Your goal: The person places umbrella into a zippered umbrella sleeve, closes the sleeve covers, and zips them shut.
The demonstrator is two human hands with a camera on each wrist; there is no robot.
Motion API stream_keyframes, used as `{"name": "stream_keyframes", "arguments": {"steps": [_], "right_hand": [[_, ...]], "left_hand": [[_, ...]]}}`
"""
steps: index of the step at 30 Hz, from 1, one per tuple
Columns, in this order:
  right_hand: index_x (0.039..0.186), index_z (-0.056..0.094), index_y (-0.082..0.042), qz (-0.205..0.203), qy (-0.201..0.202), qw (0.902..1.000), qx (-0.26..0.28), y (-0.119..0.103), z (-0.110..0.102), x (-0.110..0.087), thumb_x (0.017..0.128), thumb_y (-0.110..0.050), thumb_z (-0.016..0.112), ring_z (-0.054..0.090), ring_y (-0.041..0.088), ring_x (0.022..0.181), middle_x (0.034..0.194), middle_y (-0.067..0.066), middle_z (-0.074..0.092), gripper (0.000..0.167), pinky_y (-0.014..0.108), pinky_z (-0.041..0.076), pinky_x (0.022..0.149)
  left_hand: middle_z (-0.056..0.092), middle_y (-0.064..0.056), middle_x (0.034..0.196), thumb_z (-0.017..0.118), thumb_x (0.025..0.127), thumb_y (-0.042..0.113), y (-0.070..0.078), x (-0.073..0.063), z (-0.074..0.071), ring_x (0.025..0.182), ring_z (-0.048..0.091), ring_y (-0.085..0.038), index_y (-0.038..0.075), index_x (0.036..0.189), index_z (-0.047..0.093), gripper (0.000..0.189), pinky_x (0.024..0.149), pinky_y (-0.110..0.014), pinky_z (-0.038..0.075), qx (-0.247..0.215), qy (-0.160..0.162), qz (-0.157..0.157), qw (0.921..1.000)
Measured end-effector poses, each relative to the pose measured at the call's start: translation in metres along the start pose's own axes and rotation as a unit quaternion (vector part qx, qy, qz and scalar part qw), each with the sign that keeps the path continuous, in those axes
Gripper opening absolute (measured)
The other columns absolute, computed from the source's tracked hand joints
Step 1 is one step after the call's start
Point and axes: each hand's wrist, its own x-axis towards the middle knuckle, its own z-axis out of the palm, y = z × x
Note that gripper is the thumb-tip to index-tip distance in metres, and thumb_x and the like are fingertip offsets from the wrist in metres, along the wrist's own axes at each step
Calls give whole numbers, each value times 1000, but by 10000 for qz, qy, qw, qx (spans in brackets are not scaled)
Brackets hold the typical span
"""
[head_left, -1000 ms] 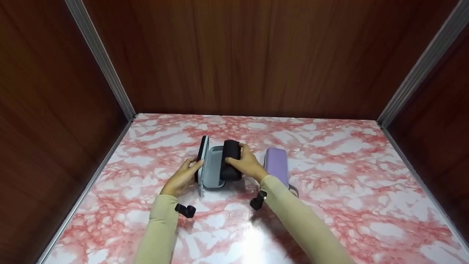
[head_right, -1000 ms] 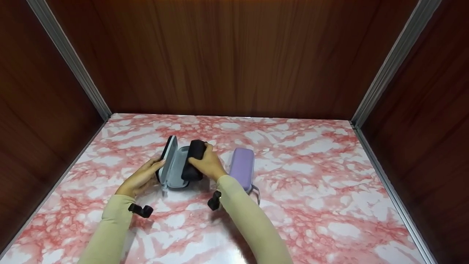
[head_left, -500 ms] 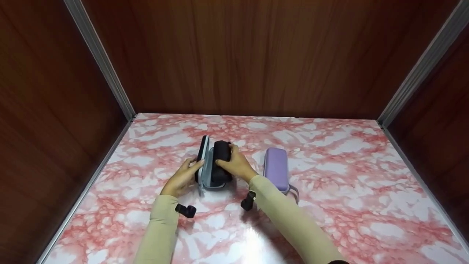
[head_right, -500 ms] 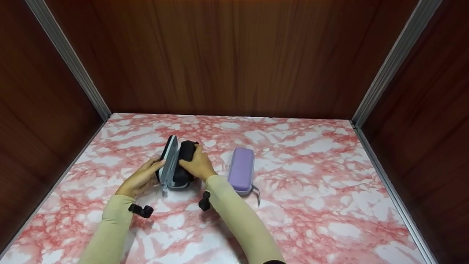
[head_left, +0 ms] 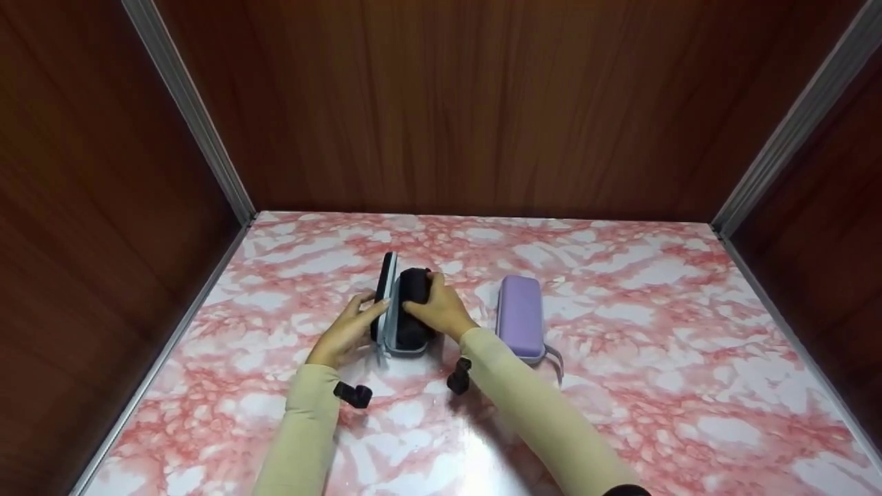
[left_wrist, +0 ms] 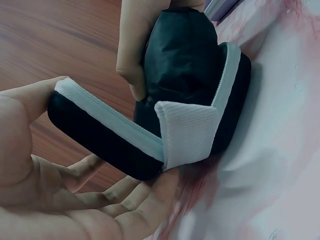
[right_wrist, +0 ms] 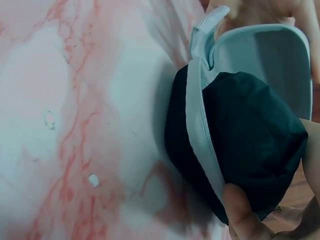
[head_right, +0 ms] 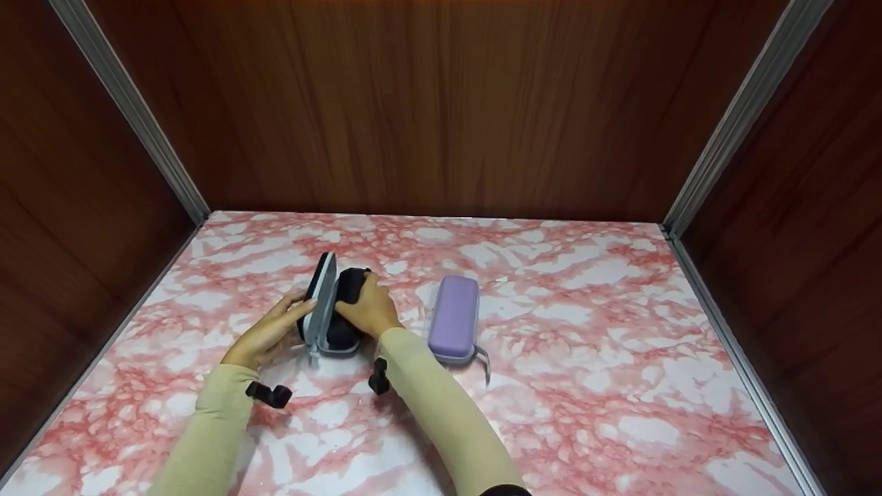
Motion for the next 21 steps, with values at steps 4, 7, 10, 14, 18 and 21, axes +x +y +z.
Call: {"name": "stream_keyframes", "arguments": {"steps": [4, 7, 10, 14, 18, 21], "right_hand": [[140, 41, -1, -6, 24, 9999, -110, -2, 1, 0, 85, -36, 76, 62, 31, 108, 123, 25, 62, 74, 41, 48, 96], [136, 44, -1, -45, 77, 9998, -196, -2, 3, 0, 85, -36, 77, 62, 31, 108, 122, 25, 63, 71, 41, 48, 96], [134, 46, 1, -111, 92, 9996, -262, -1, 5, 0, 85, -36, 77, 61, 31, 110, 123, 25, 61, 69, 42, 47, 97], [133, 46, 2, -206, -3, 9992, -343, -1, 4, 0, 87, -36, 75, 59, 33, 114, 126, 26, 58, 67, 42, 46, 100], [133, 47, 4, -308, -87, 9987, -406, 2, 2, 0, 94, -33, 67, 57, 34, 117, 128, 27, 56, 58, 43, 44, 102], [133, 49, 6, -454, -108, 9981, -406, 5, -1, 1, 98, -26, 60, 58, 34, 116, 127, 28, 58, 49, 44, 45, 101]], "left_hand": [[50, -24, 135, 64, 96, 47, 1, -1, 2, 101, 66, -31, 16, 154, 23, 78, 89, -45, 50, -78, 45, -12, 10000], [53, -23, 131, 65, 96, 43, 3, -1, 5, 97, 67, -31, 16, 153, 27, 73, 84, -43, 52, -215, 82, 41, 9997], [58, -23, 124, 64, 98, 41, 3, -1, 7, 93, 68, -29, 14, 152, 28, 70, 79, -40, 53, -254, 93, 108, 9996], [61, -22, 119, 63, 98, 41, 3, 0, 6, 89, 68, -28, 11, 151, 28, 70, 76, -38, 53, -247, 78, 158, 9995], [60, -24, 121, 63, 99, 39, 2, 1, 6, 90, 67, -28, 9, 149, 30, 68, 74, -37, 53, -192, 114, 238, 9995], [55, -26, 126, 63, 99, 40, 2, 1, 8, 95, 66, -30, 9, 149, 32, 67, 76, -38, 54, -73, 194, 286, 9994]]}}
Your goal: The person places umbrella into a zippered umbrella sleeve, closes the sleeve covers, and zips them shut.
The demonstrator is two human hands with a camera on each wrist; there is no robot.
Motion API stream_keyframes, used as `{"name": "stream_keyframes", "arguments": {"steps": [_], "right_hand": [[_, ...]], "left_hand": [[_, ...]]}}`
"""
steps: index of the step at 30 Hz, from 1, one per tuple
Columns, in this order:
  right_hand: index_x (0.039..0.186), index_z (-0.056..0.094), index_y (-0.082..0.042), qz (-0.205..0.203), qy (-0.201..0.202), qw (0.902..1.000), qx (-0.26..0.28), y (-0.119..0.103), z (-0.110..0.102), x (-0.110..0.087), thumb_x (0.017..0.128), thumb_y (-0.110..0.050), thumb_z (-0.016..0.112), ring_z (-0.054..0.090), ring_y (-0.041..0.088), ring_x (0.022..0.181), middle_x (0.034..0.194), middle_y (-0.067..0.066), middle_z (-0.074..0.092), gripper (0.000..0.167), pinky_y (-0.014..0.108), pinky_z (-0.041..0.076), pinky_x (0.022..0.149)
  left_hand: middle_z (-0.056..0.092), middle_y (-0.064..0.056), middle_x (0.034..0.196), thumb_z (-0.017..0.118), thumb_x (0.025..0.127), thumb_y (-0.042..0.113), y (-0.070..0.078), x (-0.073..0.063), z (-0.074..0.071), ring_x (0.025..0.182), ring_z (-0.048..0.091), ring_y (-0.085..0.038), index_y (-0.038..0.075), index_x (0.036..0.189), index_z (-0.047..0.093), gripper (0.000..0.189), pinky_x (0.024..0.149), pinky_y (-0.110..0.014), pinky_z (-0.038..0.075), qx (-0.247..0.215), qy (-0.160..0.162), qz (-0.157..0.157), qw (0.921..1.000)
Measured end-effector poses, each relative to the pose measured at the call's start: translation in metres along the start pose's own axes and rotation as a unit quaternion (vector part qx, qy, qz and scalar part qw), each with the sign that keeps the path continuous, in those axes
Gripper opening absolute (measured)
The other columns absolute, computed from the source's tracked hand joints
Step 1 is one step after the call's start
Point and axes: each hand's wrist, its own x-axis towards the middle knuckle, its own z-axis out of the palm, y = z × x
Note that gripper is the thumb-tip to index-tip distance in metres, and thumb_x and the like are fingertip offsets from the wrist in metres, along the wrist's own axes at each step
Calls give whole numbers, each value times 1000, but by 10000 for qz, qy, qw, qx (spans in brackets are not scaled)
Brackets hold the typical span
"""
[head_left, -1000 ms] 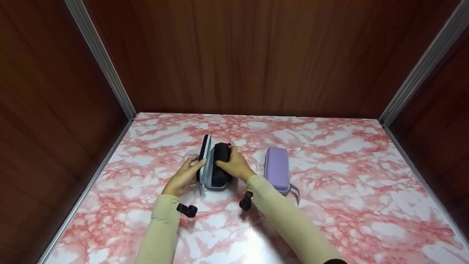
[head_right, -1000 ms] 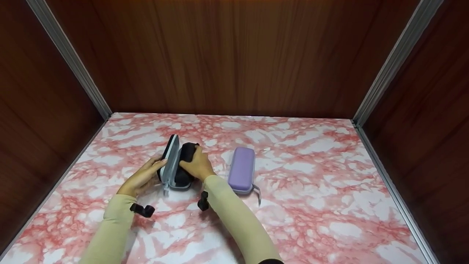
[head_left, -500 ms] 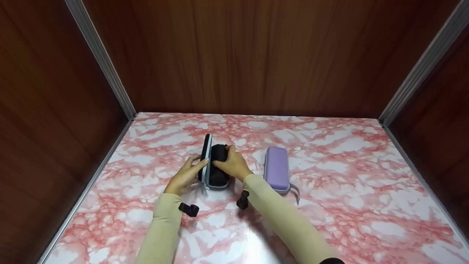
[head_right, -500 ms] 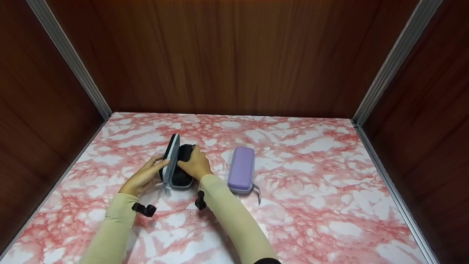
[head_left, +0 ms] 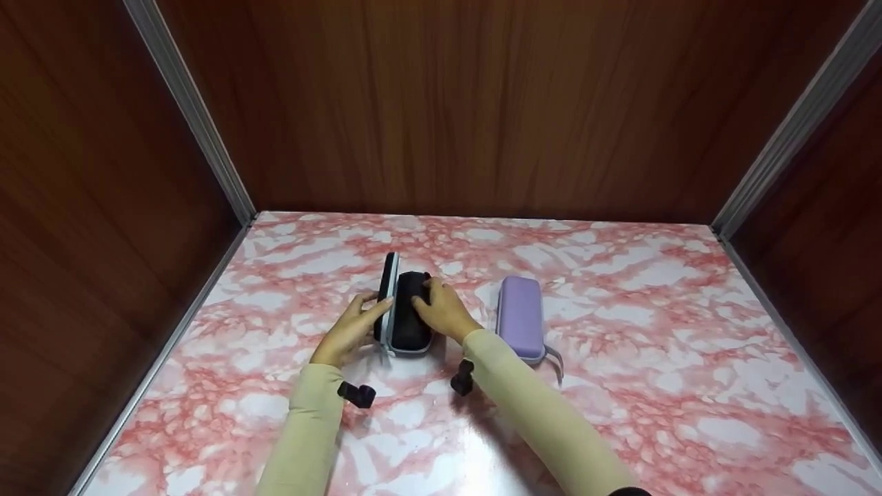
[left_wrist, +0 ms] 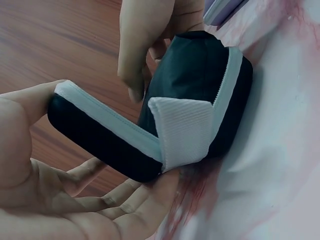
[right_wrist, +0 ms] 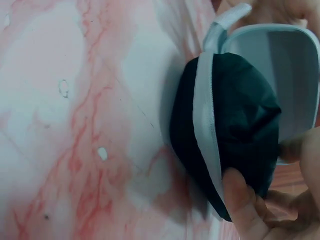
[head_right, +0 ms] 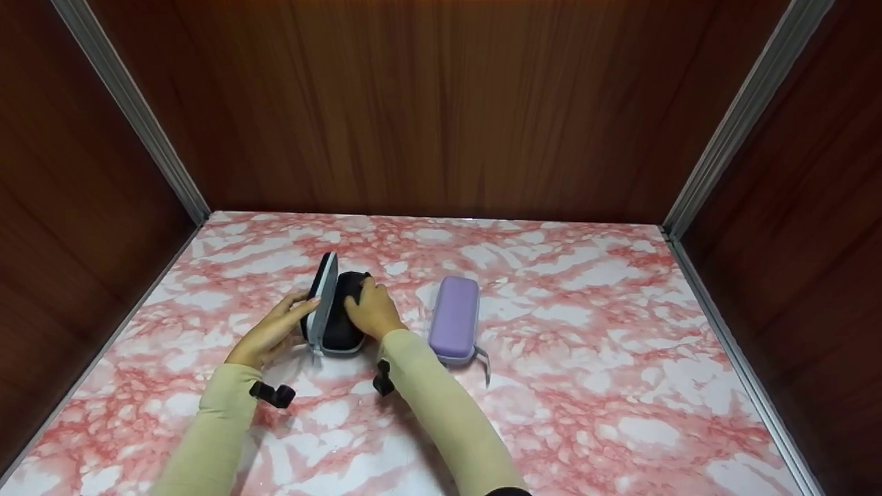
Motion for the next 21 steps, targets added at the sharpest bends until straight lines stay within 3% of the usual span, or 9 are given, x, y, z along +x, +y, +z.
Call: {"name": "stream_keyframes", "arguments": {"steps": [8, 15, 21], "right_hand": [[140, 48, 2, 113, -473, 9987, -121, 4, -11, -3, 99, -27, 59, 61, 28, 103, 113, 19, 66, 51, 44, 48, 95], [139, 53, 1, 110, -590, 9982, 19, 8, -16, -5, 98, -27, 62, 61, 30, 108, 114, 19, 67, 51, 44, 47, 97], [140, 53, -3, 205, -709, 9967, 331, 12, -19, -5, 98, -27, 63, 63, 23, 88, 97, 10, 67, 49, 39, 52, 82]], "left_hand": [[47, -25, 140, 65, 95, 49, 3, -2, 7, 118, 57, -37, 11, 150, 35, 74, 93, -47, 49, 890, 245, 191, 9955], [54, -20, 135, 67, 91, 54, 5, -4, 14, 117, 59, -33, 17, 146, 40, 71, 91, -51, 50, 1248, 338, 169, 9915], [54, -22, 135, 69, 92, 49, 4, -2, 20, 123, 55, -34, 10, 146, 41, 73, 100, -49, 45, 1724, 572, 462, 9823]]}}
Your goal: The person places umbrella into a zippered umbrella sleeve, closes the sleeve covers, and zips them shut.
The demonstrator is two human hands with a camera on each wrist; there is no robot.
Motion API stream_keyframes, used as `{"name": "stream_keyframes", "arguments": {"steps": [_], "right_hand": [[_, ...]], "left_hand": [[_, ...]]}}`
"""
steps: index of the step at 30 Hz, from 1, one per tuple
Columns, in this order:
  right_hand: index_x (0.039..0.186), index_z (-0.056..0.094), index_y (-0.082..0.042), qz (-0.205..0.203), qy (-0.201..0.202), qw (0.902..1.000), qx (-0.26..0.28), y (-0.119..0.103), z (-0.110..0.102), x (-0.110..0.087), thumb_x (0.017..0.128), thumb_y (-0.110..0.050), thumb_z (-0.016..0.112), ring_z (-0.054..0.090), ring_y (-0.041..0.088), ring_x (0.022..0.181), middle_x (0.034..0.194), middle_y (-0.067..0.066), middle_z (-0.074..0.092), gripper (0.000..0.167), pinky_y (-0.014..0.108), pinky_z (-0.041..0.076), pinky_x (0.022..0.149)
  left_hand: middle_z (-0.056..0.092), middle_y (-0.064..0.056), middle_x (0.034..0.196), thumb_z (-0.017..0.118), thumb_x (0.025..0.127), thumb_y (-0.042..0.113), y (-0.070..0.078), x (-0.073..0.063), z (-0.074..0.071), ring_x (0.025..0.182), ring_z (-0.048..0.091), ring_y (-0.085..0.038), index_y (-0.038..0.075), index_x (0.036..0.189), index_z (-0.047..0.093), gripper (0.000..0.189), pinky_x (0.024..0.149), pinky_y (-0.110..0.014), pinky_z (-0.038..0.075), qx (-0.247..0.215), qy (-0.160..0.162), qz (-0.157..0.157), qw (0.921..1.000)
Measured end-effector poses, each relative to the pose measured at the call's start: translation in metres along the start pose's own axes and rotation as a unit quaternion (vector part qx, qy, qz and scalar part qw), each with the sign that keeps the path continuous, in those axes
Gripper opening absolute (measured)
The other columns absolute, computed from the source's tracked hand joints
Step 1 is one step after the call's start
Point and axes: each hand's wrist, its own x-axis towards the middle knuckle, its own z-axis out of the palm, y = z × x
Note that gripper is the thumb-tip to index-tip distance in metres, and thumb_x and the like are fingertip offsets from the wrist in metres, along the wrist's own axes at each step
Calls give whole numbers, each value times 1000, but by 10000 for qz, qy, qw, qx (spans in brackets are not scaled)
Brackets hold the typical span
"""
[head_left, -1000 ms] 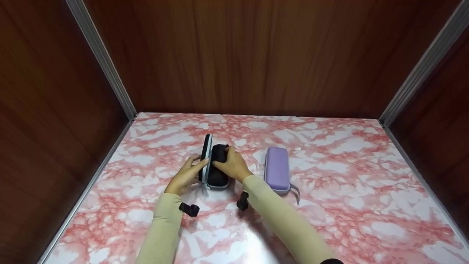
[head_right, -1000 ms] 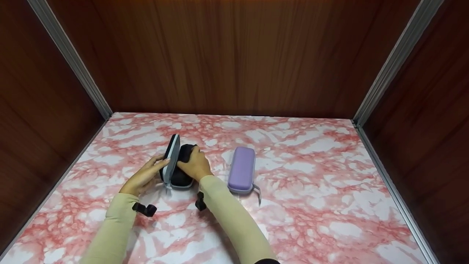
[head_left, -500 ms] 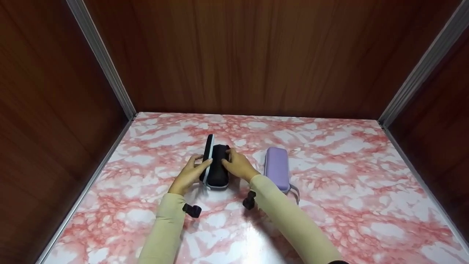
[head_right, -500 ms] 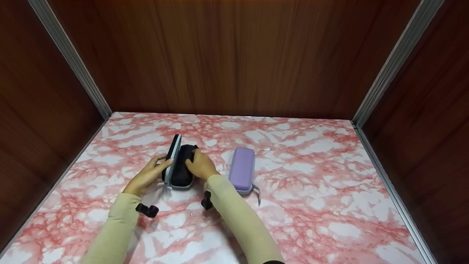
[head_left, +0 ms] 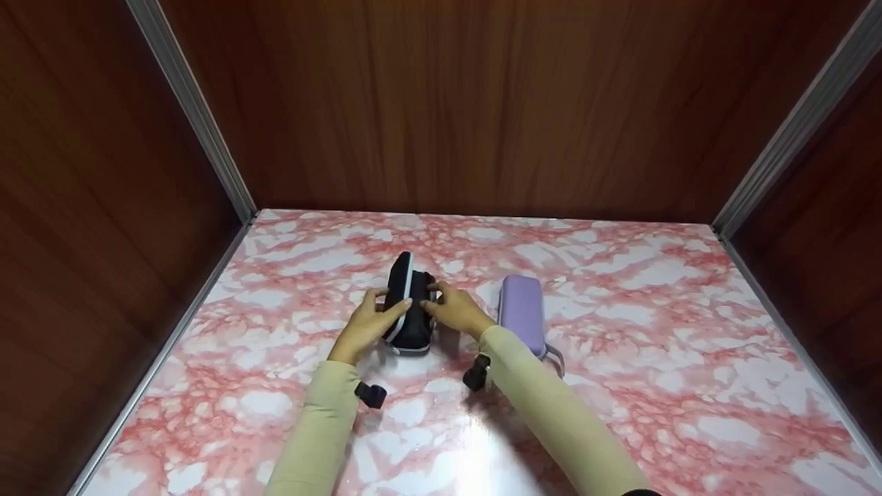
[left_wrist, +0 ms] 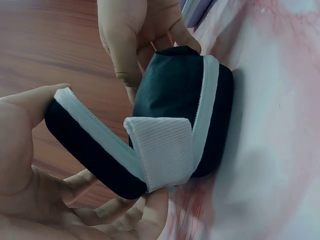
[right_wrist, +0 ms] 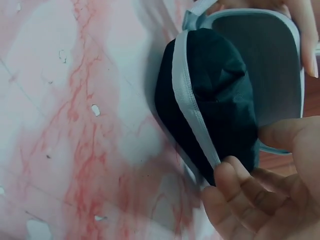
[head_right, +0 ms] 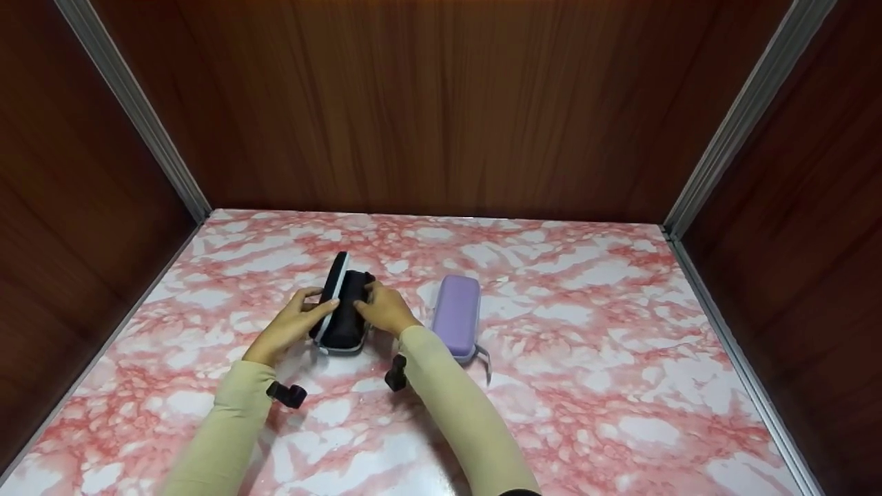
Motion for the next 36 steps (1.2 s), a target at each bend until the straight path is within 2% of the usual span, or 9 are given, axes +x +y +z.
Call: {"name": "stream_keyframes", "arguments": {"steps": [3, 6, 8, 12, 18, 23, 30, 32, 36], "right_hand": [[141, 51, -3, 74, -109, 9997, 220, 3, -1, 0, 98, -26, 62, 65, 20, 83, 96, 8, 68, 50, 35, 53, 77], [143, 48, -2, 71, -151, 9992, 353, 5, -2, 0, 98, -23, 61, 66, 20, 81, 95, 8, 68, 52, 32, 53, 74], [144, 45, 0, 53, -161, 9988, 454, 6, -3, 0, 97, -20, 61, 66, 21, 79, 94, 10, 69, 54, 30, 52, 70], [143, 44, 3, 33, -38, 9993, 372, 8, -5, -1, 94, -15, 59, 64, 19, 74, 91, 10, 68, 55, 28, 50, 65], [142, 45, 3, 181, 38, 9998, 25, 8, -6, -3, 96, -14, 54, 62, 19, 79, 97, 11, 66, 50, 35, 51, 77], [143, 44, 4, 264, -12, 9996, -95, 10, -5, -4, 99, -14, 49, 64, 23, 83, 103, 17, 67, 48, 39, 51, 85], [143, 47, 2, 398, 93, 9991, -143, 12, -6, -4, 100, -17, 48, 62, 28, 99, 114, 20, 65, 46, 42, 47, 95], [143, 47, 3, 421, 93, 9991, -57, 11, -6, -4, 101, -19, 47, 63, 26, 95, 108, 18, 67, 47, 40, 48, 92], [143, 46, 3, 610, 22, 9968, 520, 9, -5, -6, 103, -35, 48, 67, 22, 81, 94, 11, 68, 55, 36, 53, 81]], "left_hand": [[49, -24, 141, 70, 91, 48, 0, 2, 4, 128, 50, -37, 6, 148, 40, 77, 105, -50, 41, 519, 68, 173, 9985], [44, -27, 146, 69, 90, 50, 1, 4, 7, 132, 45, -40, 3, 150, 39, 81, 107, -52, 38, 1151, 114, 272, 9929], [42, -29, 146, 69, 90, 51, 1, 5, 10, 132, 45, -41, 2, 150, 39, 83, 107, -53, 38, 1504, 151, 309, 9880], [44, -29, 141, 69, 89, 53, 2, 7, 16, 127, 48, -43, 2, 151, 38, 86, 104, -54, 40, 1920, 202, 311, 9807], [46, -31, 133, 72, 87, 52, 5, 7, 24, 119, 48, -49, -1, 148, 40, 87, 96, -57, 45, 2499, 290, 533, 9664], [46, -32, 134, 74, 84, 51, 6, 8, 28, 116, 47, -49, -2, 147, 41, 88, 96, -55, 44, 2802, 375, 609, 9573], [46, -31, 133, 78, 80, 49, 4, 10, 31, 114, 46, -48, -2, 144, 42, 90, 96, -54, 43, 2895, 444, 629, 9541], [46, -31, 131, 80, 78, 49, 3, 11, 32, 112, 46, -47, -3, 143, 43, 91, 96, -53, 42, 2918, 474, 667, 9530], [46, -30, 130, 84, 75, 49, 2, 12, 34, 111, 45, -46, -3, 141, 44, 93, 95, -52, 40, 2944, 554, 747, 9512]]}}
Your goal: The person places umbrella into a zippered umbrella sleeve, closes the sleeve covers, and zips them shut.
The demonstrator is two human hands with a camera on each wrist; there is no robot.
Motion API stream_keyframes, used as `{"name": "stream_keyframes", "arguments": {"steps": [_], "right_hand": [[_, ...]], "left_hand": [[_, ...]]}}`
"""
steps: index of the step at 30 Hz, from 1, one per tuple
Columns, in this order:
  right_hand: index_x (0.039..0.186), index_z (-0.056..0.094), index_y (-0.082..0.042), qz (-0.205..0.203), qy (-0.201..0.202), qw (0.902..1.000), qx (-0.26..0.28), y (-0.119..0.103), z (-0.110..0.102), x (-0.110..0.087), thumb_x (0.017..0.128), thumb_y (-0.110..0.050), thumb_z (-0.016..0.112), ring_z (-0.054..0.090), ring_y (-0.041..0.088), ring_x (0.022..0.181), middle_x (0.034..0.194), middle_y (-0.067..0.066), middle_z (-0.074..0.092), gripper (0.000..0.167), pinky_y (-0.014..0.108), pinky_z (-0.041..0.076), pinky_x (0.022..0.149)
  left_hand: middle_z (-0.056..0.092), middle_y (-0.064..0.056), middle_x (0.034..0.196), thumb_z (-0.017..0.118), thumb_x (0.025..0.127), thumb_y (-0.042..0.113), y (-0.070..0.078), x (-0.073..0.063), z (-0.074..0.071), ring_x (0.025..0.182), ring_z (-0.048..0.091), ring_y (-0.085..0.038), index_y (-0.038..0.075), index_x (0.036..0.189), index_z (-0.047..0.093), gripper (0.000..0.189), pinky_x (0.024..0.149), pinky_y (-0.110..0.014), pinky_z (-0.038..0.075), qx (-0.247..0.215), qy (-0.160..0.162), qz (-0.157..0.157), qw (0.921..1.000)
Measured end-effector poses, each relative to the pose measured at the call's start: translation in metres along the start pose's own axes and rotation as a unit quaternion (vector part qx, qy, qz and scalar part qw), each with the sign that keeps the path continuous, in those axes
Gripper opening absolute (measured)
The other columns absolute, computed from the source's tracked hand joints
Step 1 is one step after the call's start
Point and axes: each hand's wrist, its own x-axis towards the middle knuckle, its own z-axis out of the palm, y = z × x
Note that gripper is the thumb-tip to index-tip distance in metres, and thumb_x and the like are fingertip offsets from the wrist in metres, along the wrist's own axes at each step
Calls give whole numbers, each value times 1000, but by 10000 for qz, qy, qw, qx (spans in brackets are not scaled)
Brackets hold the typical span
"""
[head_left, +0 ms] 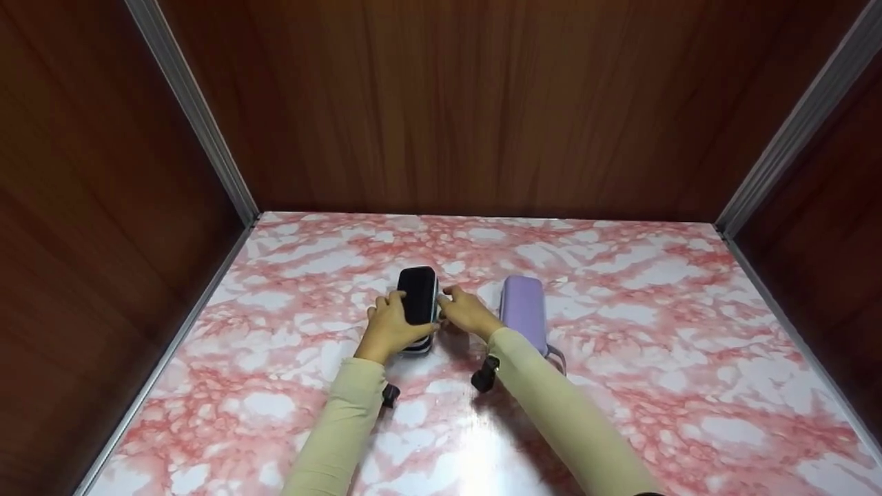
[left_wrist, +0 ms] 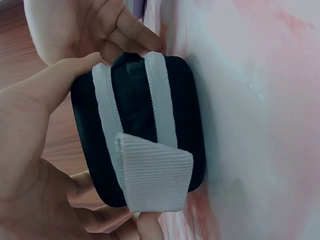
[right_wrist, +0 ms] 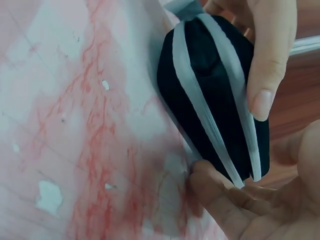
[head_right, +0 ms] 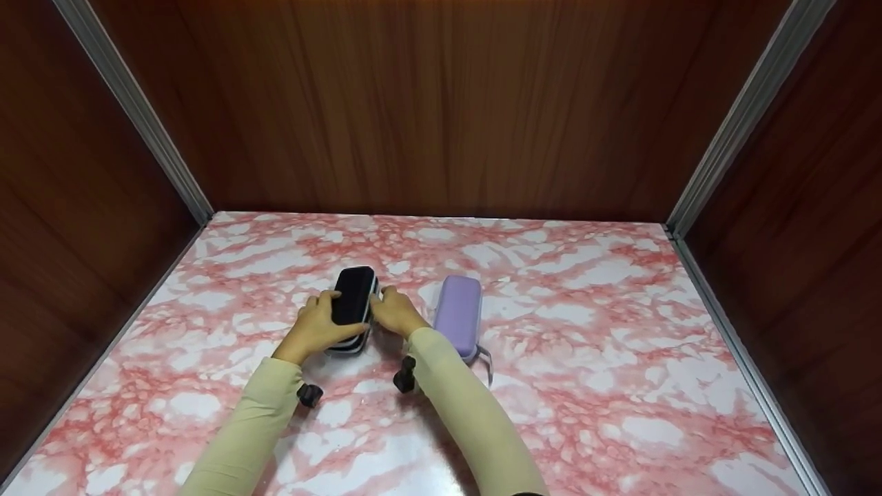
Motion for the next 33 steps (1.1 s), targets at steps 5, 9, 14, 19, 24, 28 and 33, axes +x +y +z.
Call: {"name": "stream_keyframes", "arguments": {"steps": [5, 9, 14, 19, 24, 28, 33], "right_hand": [[146, 41, 5, 131, -214, 9988, 430, 0, -1, -2, 98, -55, 54, 67, 27, 94, 116, 20, 66, 77, 40, 52, 89], [149, 37, 6, 127, -367, 9979, 525, -1, 0, -3, 96, -54, 59, 62, 28, 106, 129, 23, 60, 83, 43, 48, 97], [150, 31, 7, 310, -542, 9903, 1244, -1, 2, -2, 96, -43, 64, 67, 25, 88, 113, 18, 66, 81, 39, 54, 85], [149, 31, 9, 440, -665, 9811, 1764, 0, 4, 0, 96, -37, 65, 67, 23, 80, 104, 15, 66, 78, 37, 58, 74], [148, 31, 11, 470, -641, 9761, 2022, 3, 4, 3, 95, -36, 67, 62, 16, 72, 88, 7, 65, 79, 31, 54, 70], [148, 27, 14, 534, -787, 9677, 2336, 5, 3, 3, 95, -31, 67, 65, 14, 71, 85, 9, 69, 81, 30, 56, 72], [148, 23, 17, 556, -995, 9601, 2554, 4, 1, -1, 95, -30, 68, 68, 16, 74, 88, 10, 71, 84, 32, 56, 76]], "left_hand": [[45, -30, 130, 84, 74, 52, 1, 0, 0, 111, 45, -46, -2, 140, 45, 94, 93, -53, 43, -6, 4, -35, 10000], [44, -30, 132, 84, 74, 54, 1, -1, -4, 112, 45, -46, 0, 144, 42, 98, 92, -53, 44, -52, -246, -18, 9997], [40, -29, 142, 80, 78, 55, -6, 0, -15, 124, 44, -44, 3, 151, 38, 99, 101, -54, 41, -943, -786, -178, 9923], [42, -28, 145, 67, 95, 41, -15, 3, -22, 133, 43, -38, -2, 150, 36, 76, 110, -49, 35, -2700, -924, -595, 9566], [45, -27, 143, 59, 100, 30, -21, 4, -20, 124, 54, -35, 2, 155, 23, 72, 101, -45, 45, -3943, -1184, -1037, 9054], [51, -25, 141, 59, 100, 32, -23, 5, -17, 119, 58, -31, 8, 159, 14, 77, 90, -41, 51, -4455, -1309, -1476, 8733], [58, -24, 132, 62, 98, 25, -25, 7, -11, 107, 63, -26, 4, 156, 25, 71, 77, -30, 51, -4504, -1229, -1407, 8731]]}}
